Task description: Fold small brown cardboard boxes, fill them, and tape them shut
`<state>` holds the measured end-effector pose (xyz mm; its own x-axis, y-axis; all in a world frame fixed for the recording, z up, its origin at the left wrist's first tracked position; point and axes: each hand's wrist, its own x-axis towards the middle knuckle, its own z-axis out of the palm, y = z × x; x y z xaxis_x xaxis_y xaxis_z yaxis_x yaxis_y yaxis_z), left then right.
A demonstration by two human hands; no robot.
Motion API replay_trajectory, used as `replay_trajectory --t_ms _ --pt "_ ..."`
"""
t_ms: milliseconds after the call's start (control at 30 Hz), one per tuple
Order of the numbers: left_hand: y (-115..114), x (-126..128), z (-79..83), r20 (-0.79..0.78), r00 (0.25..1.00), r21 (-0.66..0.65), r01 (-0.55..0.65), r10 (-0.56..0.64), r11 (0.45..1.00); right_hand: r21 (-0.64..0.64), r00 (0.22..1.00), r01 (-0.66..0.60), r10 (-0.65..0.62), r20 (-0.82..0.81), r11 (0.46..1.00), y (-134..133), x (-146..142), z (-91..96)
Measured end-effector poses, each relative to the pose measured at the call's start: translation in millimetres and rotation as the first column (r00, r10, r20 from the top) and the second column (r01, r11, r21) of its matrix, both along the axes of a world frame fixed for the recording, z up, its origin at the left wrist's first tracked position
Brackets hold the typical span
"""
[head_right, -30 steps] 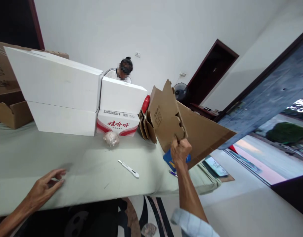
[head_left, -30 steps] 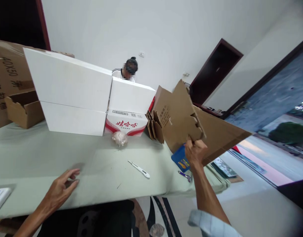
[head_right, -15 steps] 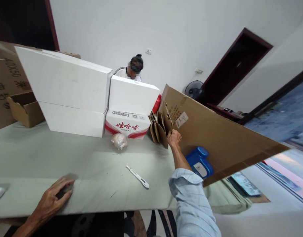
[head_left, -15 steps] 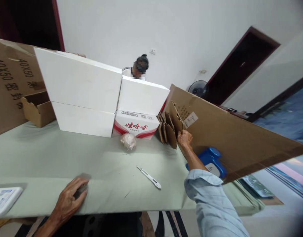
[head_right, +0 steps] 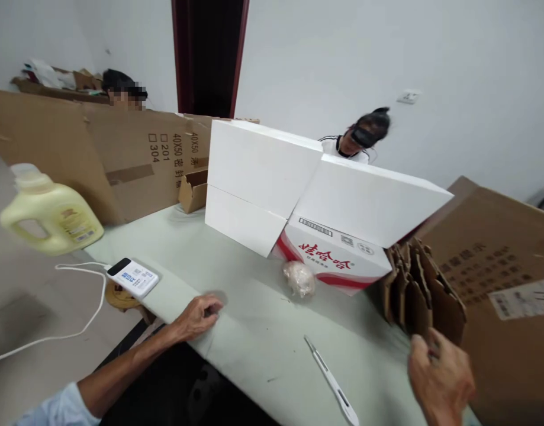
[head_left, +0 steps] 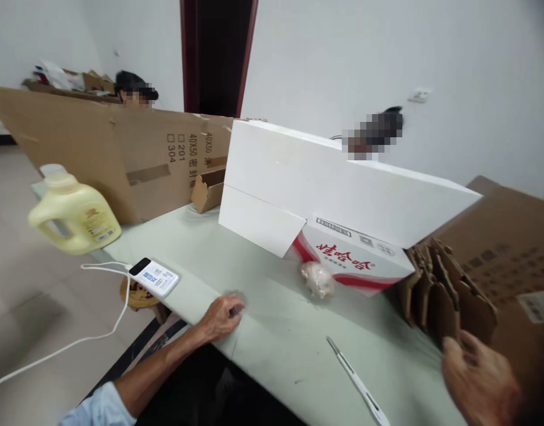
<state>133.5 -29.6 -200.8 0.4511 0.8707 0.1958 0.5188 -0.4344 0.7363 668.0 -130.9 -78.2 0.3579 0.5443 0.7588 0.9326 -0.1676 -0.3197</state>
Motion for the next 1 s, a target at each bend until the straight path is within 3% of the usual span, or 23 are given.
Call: replay_trajectory --t_ms 67,167,300,433,567,700,833,1000 --pt "19.4 -5.0 22.3 0.011 0.999 -0.019 -0.044 0.045 0.999 0.015 0.976 -0.098 0.099 -0.193 0.995 -12.6 -42.3 -27.9" --pt "65.6 -23.3 66.2 0.053 0.975 0.020 -0.215 0.214 0.976 0.021 0.893 -0.272 0.261 -0.366 0.962 -31.9 -122.2 -68.3" --pt "141.3 -55.4 125.1 0.100 0.865 0.092 -0.501 0.492 0.861 0.000 0.862 -0.441 0.423 -0.278 0.898 -59.3 -202.0 -115.0" --pt "207.3 -76.7 162.1 0.054 0.739 0.109 -0.673 0.672 0.732 -0.112 0.854 -0.517 0.503 -0.137 0.848 -78.6 -227.9 -150.7" --pt "254.6 -86.4 174.1 -0.063 0.713 0.085 -0.693 0.698 0.716 -0.066 0.874 -0.482 0.485 0.035 0.874 -82.7 -234.4 -168.9" --pt "283.7 -90.6 171.6 -0.171 0.707 0.108 -0.679 0.686 0.727 -0.070 0.882 -0.468 0.471 0.035 0.881 -80.3 -240.4 -170.1" --pt "294.5 -97.0 166.8 -0.230 0.684 0.185 -0.668 0.692 0.721 -0.096 0.875 -0.481 0.484 0.014 0.872 -80.4 -241.9 -170.0" --pt "289.4 -111.2 167.2 -0.272 0.672 0.238 -0.646 0.689 0.725 -0.077 0.890 -0.451 0.454 0.026 0.889 -81.2 -241.6 -174.0"
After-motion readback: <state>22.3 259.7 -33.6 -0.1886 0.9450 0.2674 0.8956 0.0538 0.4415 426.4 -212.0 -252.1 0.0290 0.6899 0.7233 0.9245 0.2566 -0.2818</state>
